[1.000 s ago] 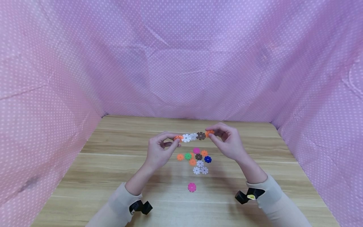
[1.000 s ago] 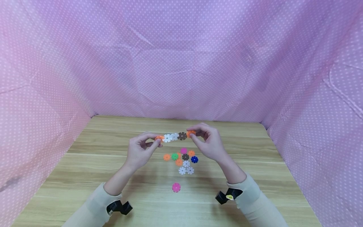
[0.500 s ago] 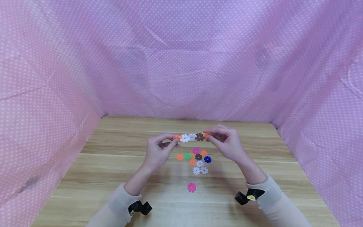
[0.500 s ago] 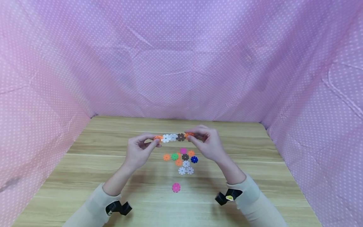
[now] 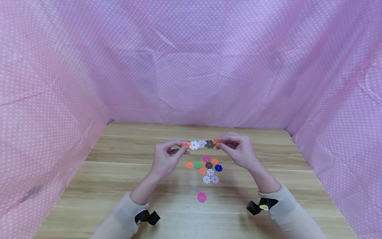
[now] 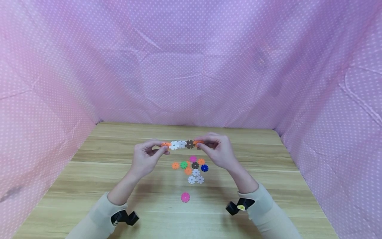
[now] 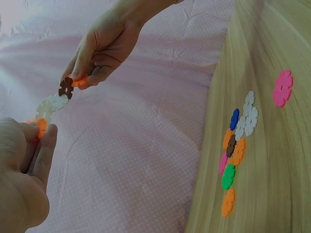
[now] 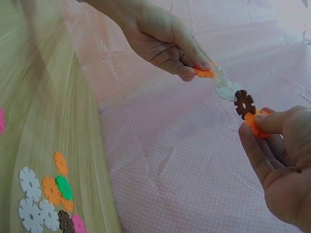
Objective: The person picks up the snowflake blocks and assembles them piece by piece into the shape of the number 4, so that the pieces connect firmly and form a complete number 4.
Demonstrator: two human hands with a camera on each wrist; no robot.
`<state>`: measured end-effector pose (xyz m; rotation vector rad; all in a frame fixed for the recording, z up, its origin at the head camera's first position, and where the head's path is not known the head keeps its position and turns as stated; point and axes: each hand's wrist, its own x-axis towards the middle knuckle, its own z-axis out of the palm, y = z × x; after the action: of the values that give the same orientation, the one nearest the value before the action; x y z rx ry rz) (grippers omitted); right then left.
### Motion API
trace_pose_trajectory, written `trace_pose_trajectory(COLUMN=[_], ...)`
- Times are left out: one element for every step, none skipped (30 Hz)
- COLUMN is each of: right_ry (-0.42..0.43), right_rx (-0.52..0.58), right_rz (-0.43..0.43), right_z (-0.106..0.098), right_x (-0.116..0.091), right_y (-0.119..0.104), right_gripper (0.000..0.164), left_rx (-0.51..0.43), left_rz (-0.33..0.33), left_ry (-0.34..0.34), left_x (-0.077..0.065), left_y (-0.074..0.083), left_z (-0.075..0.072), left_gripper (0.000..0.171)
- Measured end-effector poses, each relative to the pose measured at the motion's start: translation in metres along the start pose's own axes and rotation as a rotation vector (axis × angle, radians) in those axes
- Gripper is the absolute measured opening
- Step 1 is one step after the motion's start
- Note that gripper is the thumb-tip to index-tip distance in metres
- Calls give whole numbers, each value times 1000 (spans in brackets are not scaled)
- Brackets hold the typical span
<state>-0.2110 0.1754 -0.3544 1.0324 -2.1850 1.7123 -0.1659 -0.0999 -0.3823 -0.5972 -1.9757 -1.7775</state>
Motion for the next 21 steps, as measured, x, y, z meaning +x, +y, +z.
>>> trace_pose_trajectory(right_ry=[-3, -6, -11, -14, -17, -19, -21, -24, -27, -28, -31, -32, -35, -38, -39, -39, -37, -34, -30, -26, -19], right_rx=[-9, -15, -19, -20, -20, -17, -15, -9, -3, 1, 7, 8, 9, 9, 8, 7, 10, 17, 32, 51, 73], right_rz=[0, -2, -2, -4, -5, -6, -8, -9, -7, -9, -10, -11, -16, -19, -24, -30, -32, -34, -36, -37, -38], right_z=[-1, -1, -2, -3, -3, -4, -4, -4, -4, -4, -4, -4, -4, -4, -4, -4, -4, -3, -3, -3, -3], right_x=[0, -1, -1, -1, -1, -2, -2, -2, -2, -3, -3, -3, -3, -3, -3, -3, -2, -2, -2, -2, -2], right_y=[0, 0, 0, 0, 0, 1, 1, 1, 1, 1, 2, 1, 1, 1, 1, 1, 1, 0, 0, 0, 0], right_gripper=[17, 17, 17, 17, 17, 17, 17, 17, 17, 17, 16, 17, 17, 17, 17, 17, 17, 17, 17, 18, 18], left_rx=[5, 11, 20, 30, 38, 45, 51, 54, 57, 56, 56, 55, 59, 57, 56, 55, 51, 47, 44, 33, 27], left_rz=[-3, -5, -5, -1, 3, 7, 11, 16, 20, 25, 30, 34, 40, 44, 47, 50, 52, 52, 52, 51, 51], left_ry=[-4, -8, -12, -17, -22, -27, -30, -33, -36, -38, -39, -39, -36, -33, -28, -22, -16, -8, -1, 4, 8], left_x=[0, 0, 0, 0, 0, 0, 0, -1, -1, -1, -1, -1, -1, 0, 0, 0, 0, 1, 1, 2, 2], left_y=[0, 1, 1, 0, 0, 0, 0, 0, 0, 1, 0, 1, 1, 1, 1, 1, 1, 2, 1, 1, 1], left_z=[0, 0, 0, 0, 0, 1, 1, 1, 2, 2, 3, 3, 3, 4, 4, 4, 4, 5, 5, 6, 7], left_gripper=[10, 10, 10, 10, 10, 10, 10, 10, 10, 10, 9, 9, 9, 9, 10, 10, 10, 10, 10, 9, 9])
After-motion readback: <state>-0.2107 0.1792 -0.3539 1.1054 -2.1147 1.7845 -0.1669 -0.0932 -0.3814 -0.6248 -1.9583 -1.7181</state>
